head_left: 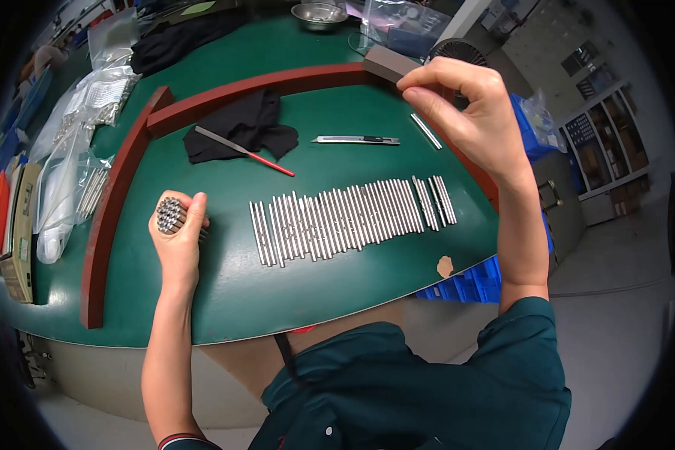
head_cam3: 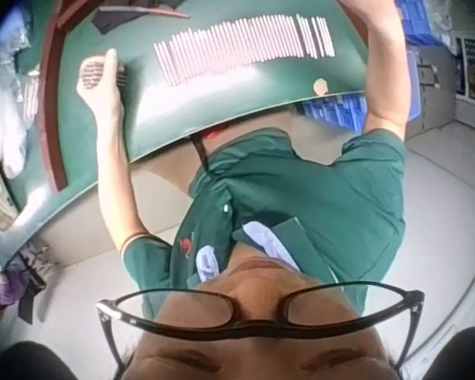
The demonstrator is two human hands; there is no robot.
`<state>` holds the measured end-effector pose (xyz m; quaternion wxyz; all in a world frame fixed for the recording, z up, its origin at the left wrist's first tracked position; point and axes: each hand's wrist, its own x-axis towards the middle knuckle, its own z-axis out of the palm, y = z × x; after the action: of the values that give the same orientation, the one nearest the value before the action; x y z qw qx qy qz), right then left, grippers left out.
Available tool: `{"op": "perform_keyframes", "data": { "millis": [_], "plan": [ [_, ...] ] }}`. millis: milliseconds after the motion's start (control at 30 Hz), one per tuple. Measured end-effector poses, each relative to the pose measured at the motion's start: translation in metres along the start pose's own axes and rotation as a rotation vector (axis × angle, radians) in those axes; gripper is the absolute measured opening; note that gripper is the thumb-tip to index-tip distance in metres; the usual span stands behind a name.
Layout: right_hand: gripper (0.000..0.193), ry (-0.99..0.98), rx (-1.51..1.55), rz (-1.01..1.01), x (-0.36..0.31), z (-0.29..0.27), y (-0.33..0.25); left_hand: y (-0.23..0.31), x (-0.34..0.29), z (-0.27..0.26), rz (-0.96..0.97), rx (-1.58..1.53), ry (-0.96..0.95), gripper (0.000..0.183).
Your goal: The person gathers metal rods, polishes them with a sanding block, and organizes them into a bundle.
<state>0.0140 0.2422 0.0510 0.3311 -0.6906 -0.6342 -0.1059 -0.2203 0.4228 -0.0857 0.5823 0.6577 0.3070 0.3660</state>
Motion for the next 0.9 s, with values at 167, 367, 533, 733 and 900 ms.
{"op": "perform_keyframes", "data": {
  "millis": [167,367,533,733,900],
  "plan": [
    [0.006,-0.158,0.004,-0.113,-0.023,0.042,0.004,-0.001,-0.002,-0.001,0.018,0.021,0.014,0.016],
    [0.01,-0.48,-0.012,-0.375,-0.034,0.097,-0.018,-0.004,-0.004,0.001,0.027,-0.029,-0.003,0.016],
    [0.012,-0.536,-0.064,-0.454,-0.025,0.11,-0.019,-0.004,-0.004,-0.001,0.002,-0.049,-0.025,0.018],
    [0.01,-0.56,-0.071,-0.521,-0.01,0.116,-0.029,-0.005,-0.002,-0.003,0.0,-0.067,-0.03,0.017],
    [0.009,-0.608,-0.04,-0.545,-0.005,0.116,-0.036,-0.006,-0.001,-0.003,0.009,-0.07,-0.035,0.017]
  ]
}}
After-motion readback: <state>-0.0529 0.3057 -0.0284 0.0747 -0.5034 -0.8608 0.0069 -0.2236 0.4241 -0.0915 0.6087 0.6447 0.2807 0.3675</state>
